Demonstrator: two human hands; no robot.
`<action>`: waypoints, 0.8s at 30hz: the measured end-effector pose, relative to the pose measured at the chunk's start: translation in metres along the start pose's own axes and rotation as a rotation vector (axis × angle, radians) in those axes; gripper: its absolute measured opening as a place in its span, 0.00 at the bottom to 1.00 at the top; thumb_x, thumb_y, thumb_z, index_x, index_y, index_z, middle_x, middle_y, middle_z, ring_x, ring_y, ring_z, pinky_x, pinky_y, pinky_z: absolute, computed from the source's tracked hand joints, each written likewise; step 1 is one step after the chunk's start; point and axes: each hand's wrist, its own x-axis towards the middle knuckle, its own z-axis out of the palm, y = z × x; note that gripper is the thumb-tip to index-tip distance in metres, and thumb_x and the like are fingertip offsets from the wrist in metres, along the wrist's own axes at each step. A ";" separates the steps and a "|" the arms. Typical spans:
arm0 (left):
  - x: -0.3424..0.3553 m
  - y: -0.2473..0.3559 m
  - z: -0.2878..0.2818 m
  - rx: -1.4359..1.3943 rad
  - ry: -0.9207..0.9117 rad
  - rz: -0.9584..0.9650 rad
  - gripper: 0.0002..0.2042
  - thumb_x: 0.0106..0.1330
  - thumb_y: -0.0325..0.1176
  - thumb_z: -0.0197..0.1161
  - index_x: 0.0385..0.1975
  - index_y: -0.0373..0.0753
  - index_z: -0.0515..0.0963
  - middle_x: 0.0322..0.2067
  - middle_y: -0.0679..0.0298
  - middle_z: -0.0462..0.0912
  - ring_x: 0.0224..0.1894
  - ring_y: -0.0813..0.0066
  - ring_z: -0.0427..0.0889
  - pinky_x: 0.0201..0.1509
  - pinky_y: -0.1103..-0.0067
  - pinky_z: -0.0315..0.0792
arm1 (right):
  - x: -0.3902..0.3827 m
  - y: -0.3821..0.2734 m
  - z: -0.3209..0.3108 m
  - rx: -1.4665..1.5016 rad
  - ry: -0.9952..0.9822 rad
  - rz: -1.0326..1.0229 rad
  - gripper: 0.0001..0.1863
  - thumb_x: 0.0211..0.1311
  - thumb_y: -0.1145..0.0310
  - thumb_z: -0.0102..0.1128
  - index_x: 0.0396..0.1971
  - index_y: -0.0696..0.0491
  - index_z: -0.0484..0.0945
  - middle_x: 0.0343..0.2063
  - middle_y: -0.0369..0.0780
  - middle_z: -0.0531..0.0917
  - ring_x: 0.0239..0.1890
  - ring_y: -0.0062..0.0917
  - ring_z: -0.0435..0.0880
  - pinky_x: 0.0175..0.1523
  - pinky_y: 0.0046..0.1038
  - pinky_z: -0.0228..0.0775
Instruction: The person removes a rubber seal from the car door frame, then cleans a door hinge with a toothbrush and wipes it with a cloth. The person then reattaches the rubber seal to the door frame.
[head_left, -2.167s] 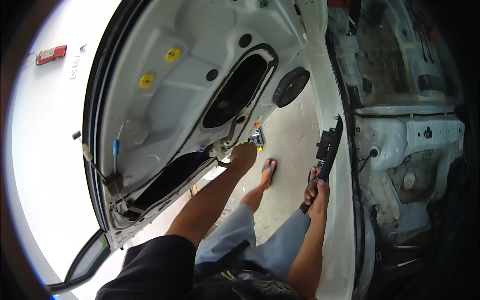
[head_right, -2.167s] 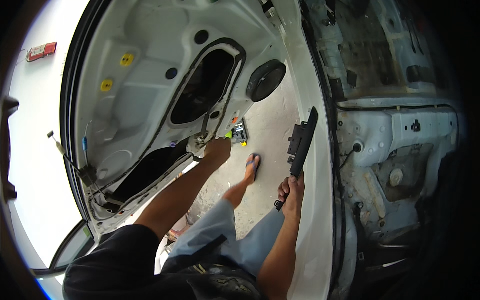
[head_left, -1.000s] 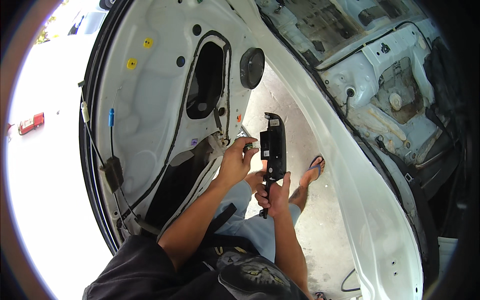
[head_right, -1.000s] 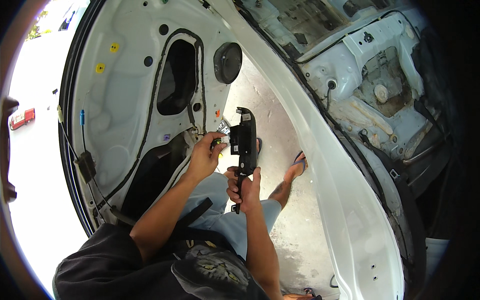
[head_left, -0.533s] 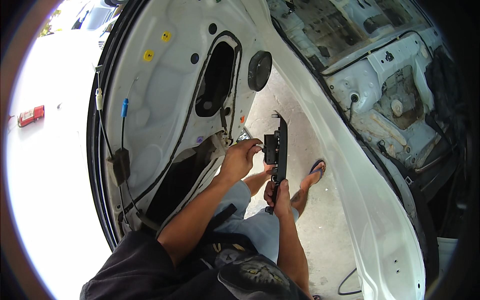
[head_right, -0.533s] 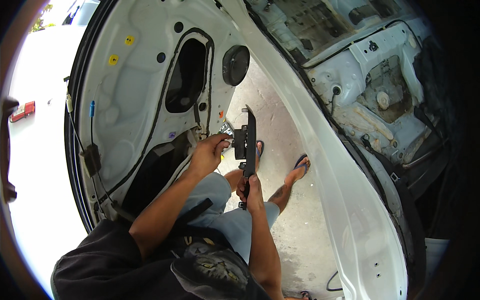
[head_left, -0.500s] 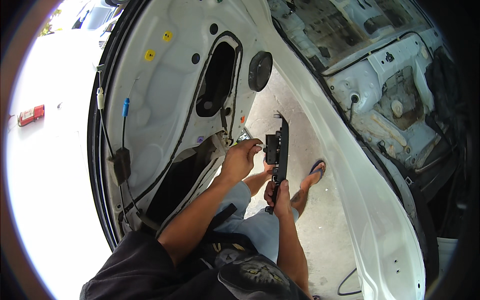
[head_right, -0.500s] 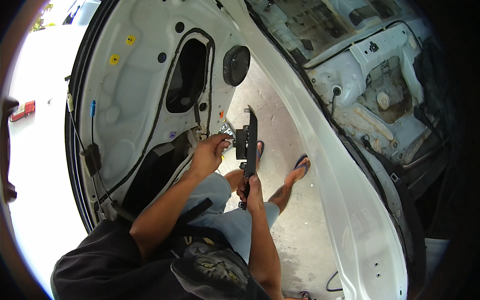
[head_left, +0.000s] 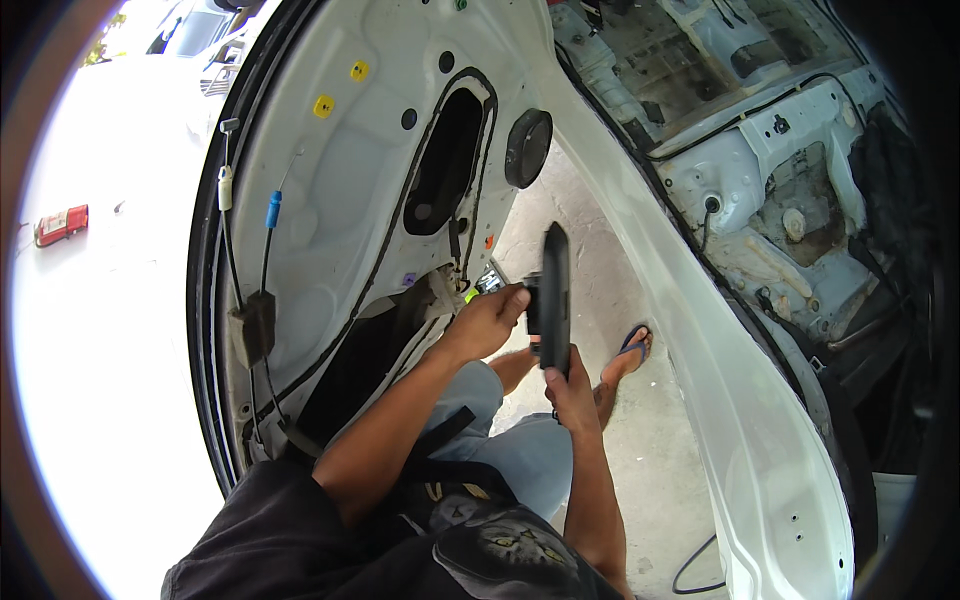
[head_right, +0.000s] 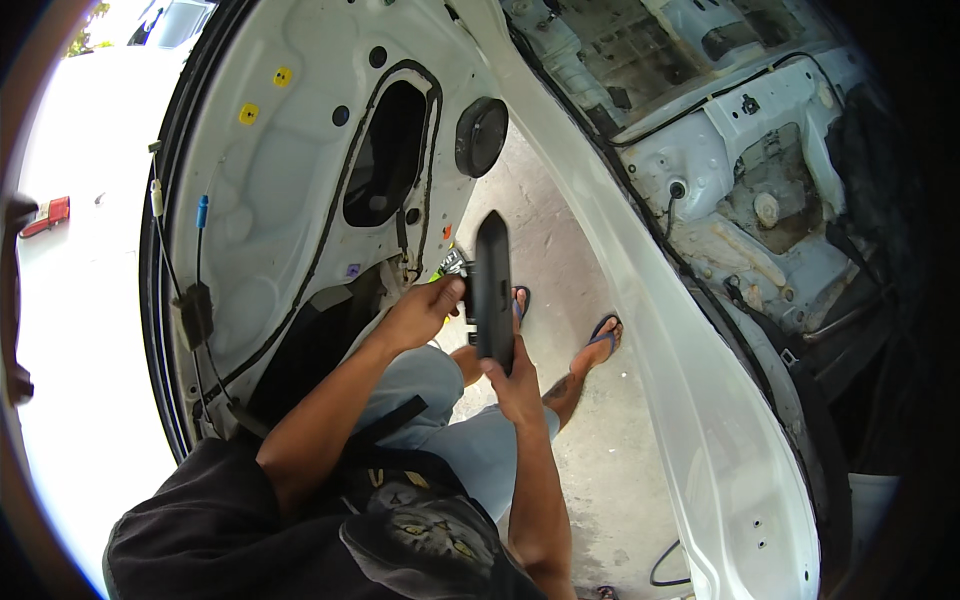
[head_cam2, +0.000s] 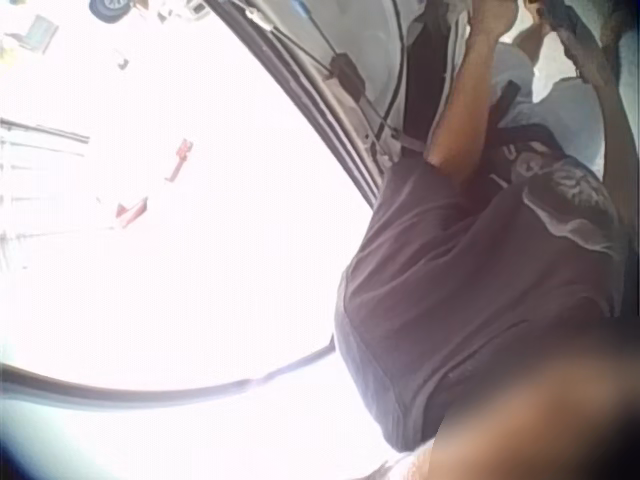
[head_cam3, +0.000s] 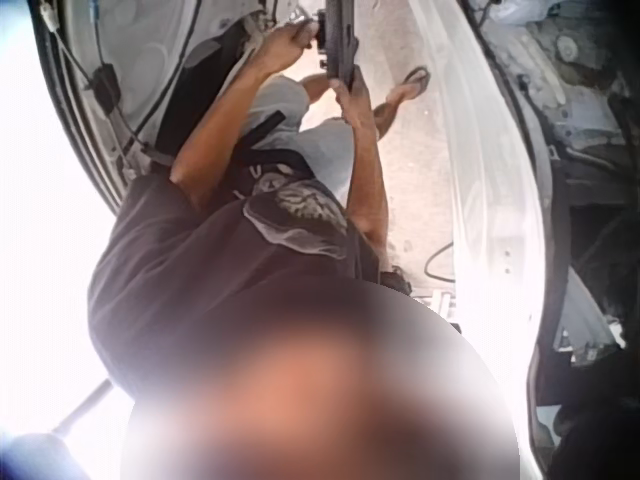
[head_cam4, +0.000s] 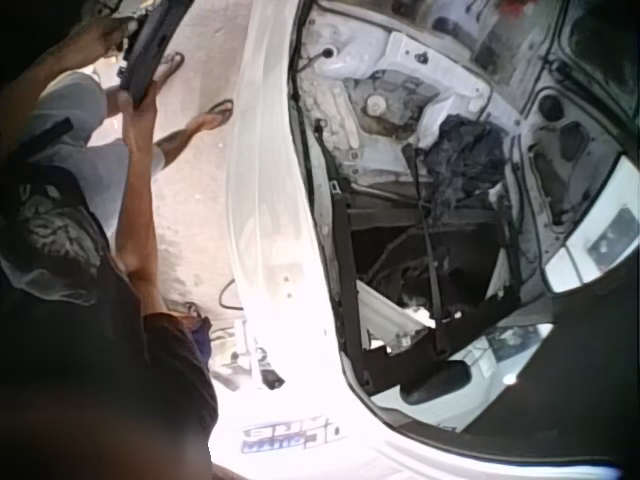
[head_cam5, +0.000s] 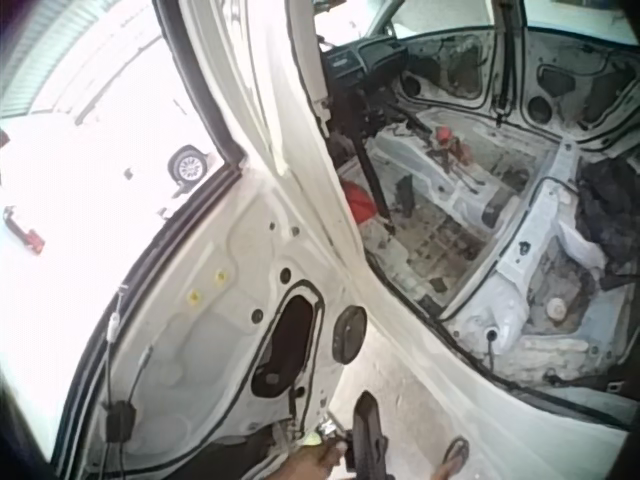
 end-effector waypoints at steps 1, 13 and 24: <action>-0.003 0.000 -0.001 -0.007 0.045 -0.044 0.41 0.73 0.68 0.41 0.59 0.31 0.75 0.50 0.46 0.83 0.54 0.58 0.80 0.60 0.67 0.70 | -0.001 -0.006 0.002 -0.131 0.029 -0.032 0.38 0.57 0.43 0.70 0.53 0.58 0.68 0.26 0.39 0.81 0.26 0.25 0.81 0.30 0.26 0.72; -0.006 -0.009 0.017 -0.262 0.318 -0.112 0.45 0.65 0.71 0.52 0.63 0.29 0.70 0.53 0.40 0.80 0.57 0.52 0.80 0.62 0.70 0.70 | -0.008 -0.073 0.038 -0.722 0.338 -0.514 0.53 0.43 0.53 0.80 0.67 0.60 0.61 0.56 0.53 0.72 0.55 0.49 0.78 0.51 0.39 0.76; -0.006 -0.015 0.048 0.083 0.332 0.175 0.35 0.67 0.66 0.54 0.42 0.30 0.78 0.32 0.44 0.84 0.41 0.46 0.84 0.50 0.61 0.74 | -0.011 -0.060 0.028 -0.541 0.150 -0.368 0.48 0.33 0.62 0.84 0.58 0.57 0.65 0.40 0.49 0.84 0.39 0.37 0.88 0.45 0.32 0.81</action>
